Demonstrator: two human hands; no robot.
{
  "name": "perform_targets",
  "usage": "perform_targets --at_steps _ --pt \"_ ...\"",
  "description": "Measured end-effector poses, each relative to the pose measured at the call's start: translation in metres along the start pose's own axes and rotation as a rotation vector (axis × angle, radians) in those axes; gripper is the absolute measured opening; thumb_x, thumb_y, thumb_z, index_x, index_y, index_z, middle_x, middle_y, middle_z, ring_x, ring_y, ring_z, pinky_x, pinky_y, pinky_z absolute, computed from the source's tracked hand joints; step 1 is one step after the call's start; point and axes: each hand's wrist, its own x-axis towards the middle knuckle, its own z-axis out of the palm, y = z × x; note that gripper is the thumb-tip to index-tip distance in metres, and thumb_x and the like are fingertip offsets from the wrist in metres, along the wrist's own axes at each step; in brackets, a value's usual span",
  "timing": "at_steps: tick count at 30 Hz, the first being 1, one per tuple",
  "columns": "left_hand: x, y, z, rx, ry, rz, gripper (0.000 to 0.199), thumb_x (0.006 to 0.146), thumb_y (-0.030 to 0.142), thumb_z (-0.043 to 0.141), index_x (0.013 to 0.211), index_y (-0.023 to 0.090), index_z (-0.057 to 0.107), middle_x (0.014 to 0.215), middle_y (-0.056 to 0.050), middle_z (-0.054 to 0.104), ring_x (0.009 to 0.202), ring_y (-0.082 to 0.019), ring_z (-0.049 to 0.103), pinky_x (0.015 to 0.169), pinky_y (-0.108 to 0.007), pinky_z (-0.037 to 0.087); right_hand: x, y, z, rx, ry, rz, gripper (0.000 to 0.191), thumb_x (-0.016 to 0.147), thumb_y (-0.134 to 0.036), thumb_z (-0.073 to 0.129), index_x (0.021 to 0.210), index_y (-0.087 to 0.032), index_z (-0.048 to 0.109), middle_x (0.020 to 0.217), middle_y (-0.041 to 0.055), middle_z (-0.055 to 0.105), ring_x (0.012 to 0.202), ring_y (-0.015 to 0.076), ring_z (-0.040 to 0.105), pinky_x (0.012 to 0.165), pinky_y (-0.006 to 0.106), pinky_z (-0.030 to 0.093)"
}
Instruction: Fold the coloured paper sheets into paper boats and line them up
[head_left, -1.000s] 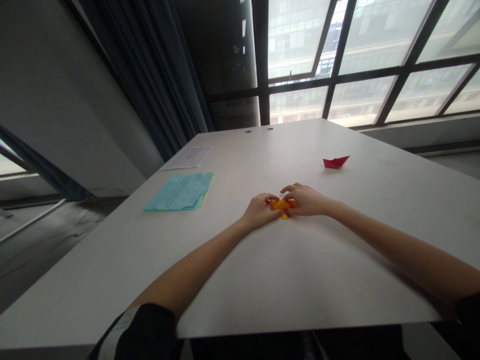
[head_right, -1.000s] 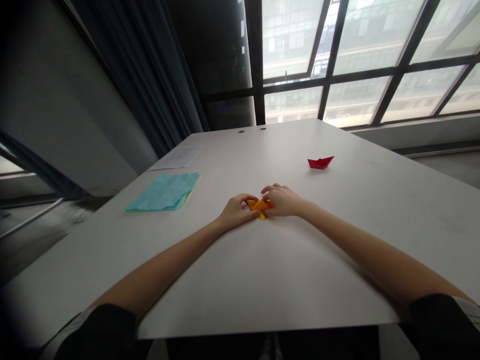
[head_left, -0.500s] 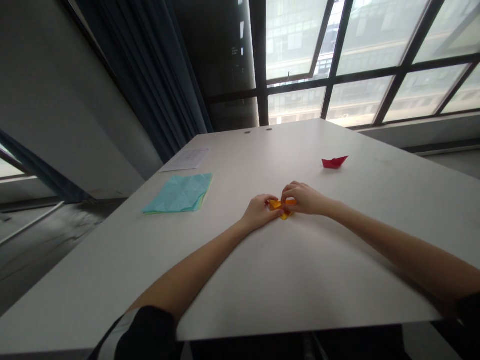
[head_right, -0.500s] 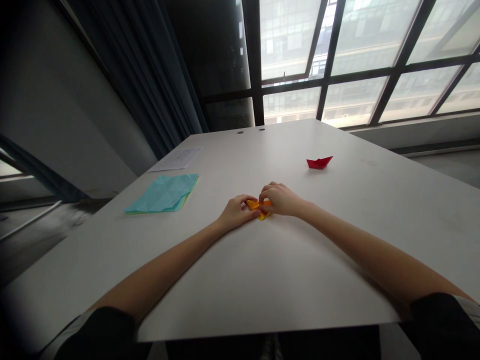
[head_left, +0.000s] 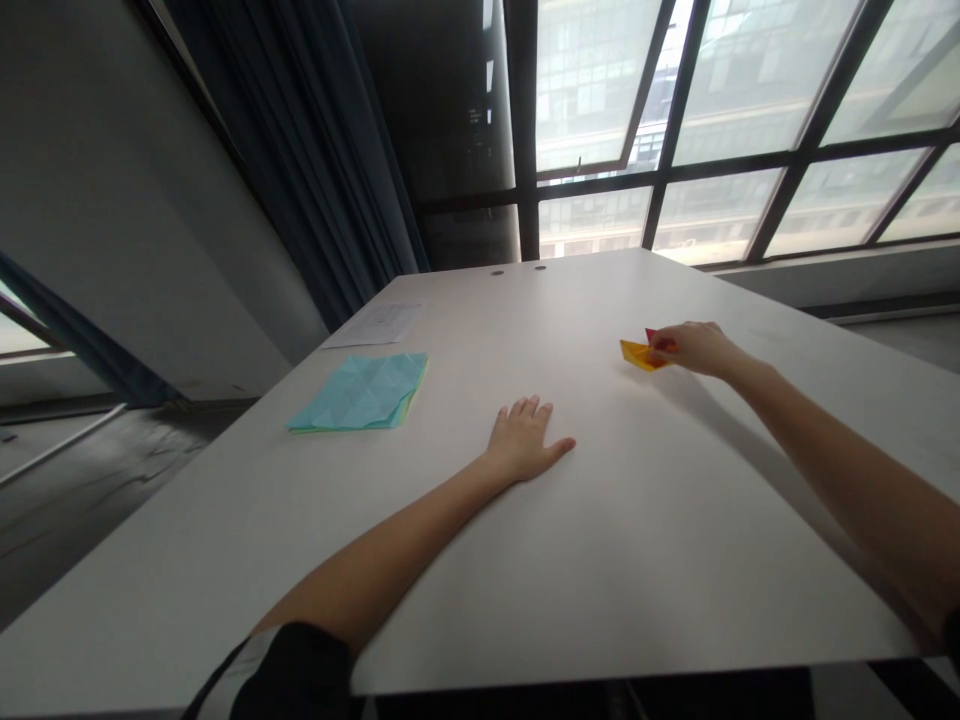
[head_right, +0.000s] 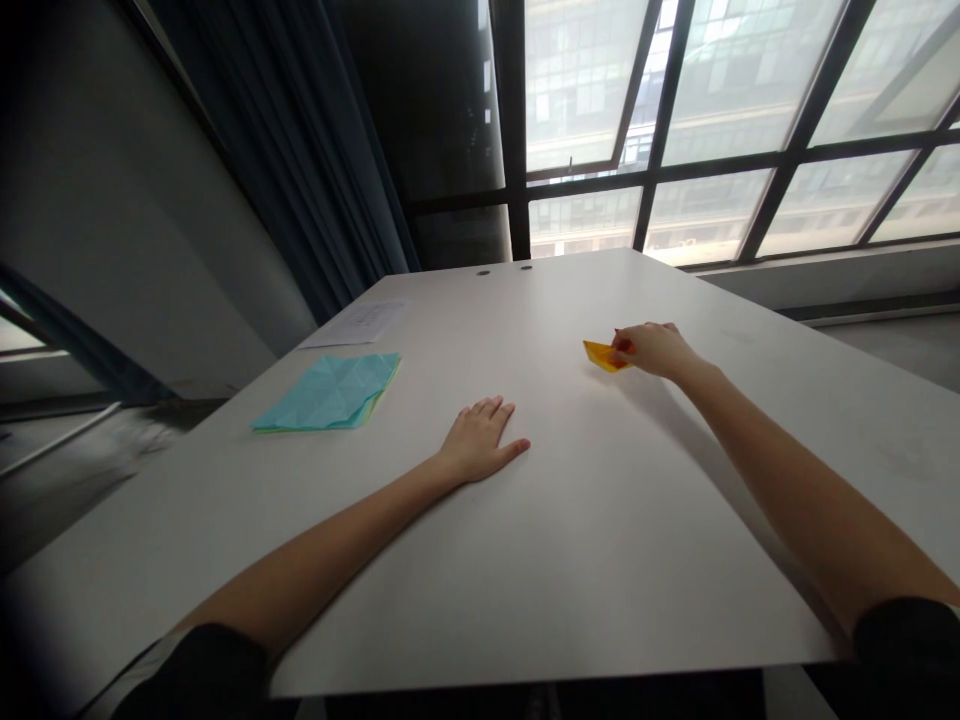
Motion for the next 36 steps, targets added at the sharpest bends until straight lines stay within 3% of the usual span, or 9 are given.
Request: perform_targets --at_steps 5,11,17,24,30,33,36 --pt "0.000 0.000 -0.001 0.023 0.016 0.008 0.072 0.079 0.068 0.023 0.131 0.019 0.036 0.138 -0.013 0.036 0.127 -0.028 0.029 0.101 -0.048 0.027 0.001 0.045 0.012 -0.048 -0.068 0.183 0.029 0.076 -0.043 0.049 0.094 -0.026 0.066 0.099 0.0086 0.064 0.086 0.0244 0.051 0.070 0.038 0.028" --pt "-0.001 -0.001 0.001 0.022 0.028 0.014 0.073 0.079 0.068 0.022 0.131 0.019 0.036 0.138 -0.013 0.036 0.127 -0.028 0.030 0.100 -0.047 0.028 -0.005 0.061 0.020 -0.050 -0.079 0.236 0.032 0.078 -0.045 0.050 0.095 -0.024 0.066 0.099 0.0113 0.063 0.087 0.0239 0.049 0.068 0.037 0.027" --pt "-0.002 -0.002 0.000 0.031 0.021 0.009 0.071 0.079 0.067 0.024 0.131 0.019 0.036 0.138 -0.012 0.036 0.126 -0.028 0.030 0.101 -0.047 0.027 -0.003 0.065 0.031 -0.053 -0.067 0.244 0.030 0.079 -0.040 0.050 0.100 -0.024 0.065 0.106 0.0100 0.061 0.091 0.0244 0.048 0.069 0.036 0.029" --pt "-0.001 -0.001 -0.001 0.018 0.031 0.015 0.071 0.079 0.067 0.025 0.130 0.019 0.037 0.137 -0.013 0.037 0.126 -0.028 0.030 0.100 -0.047 0.028 -0.002 0.070 0.031 -0.021 -0.029 0.220 0.040 0.077 -0.050 0.047 0.103 -0.025 0.064 0.106 0.0102 0.062 0.094 0.0287 0.051 0.072 0.040 0.034" --pt "-0.001 0.000 -0.003 0.002 0.025 0.009 0.071 0.079 0.067 0.025 0.130 0.019 0.037 0.138 -0.013 0.036 0.126 -0.029 0.030 0.100 -0.047 0.027 0.001 0.072 0.027 0.026 0.101 0.171 0.043 0.075 -0.055 0.044 0.101 -0.026 0.064 0.099 0.0085 0.064 0.089 0.0301 0.054 0.069 0.043 0.041" --pt "-0.001 0.000 -0.003 0.001 0.028 0.008 0.071 0.079 0.067 0.025 0.130 0.019 0.038 0.137 -0.013 0.036 0.126 -0.029 0.030 0.100 -0.048 0.027 0.004 0.063 0.016 0.064 0.163 0.135 0.038 0.078 -0.049 0.043 0.100 -0.026 0.064 0.100 0.0084 0.063 0.089 0.0278 0.055 0.071 0.042 0.043" --pt "-0.001 0.000 -0.002 0.001 0.031 0.013 0.071 0.079 0.067 0.025 0.129 0.019 0.038 0.137 -0.013 0.037 0.126 -0.029 0.030 0.100 -0.048 0.027 0.007 0.039 0.003 0.116 0.215 0.006 0.037 0.080 -0.043 0.043 0.102 -0.021 0.063 0.101 0.0096 0.063 0.092 0.0271 0.055 0.077 0.042 0.042"
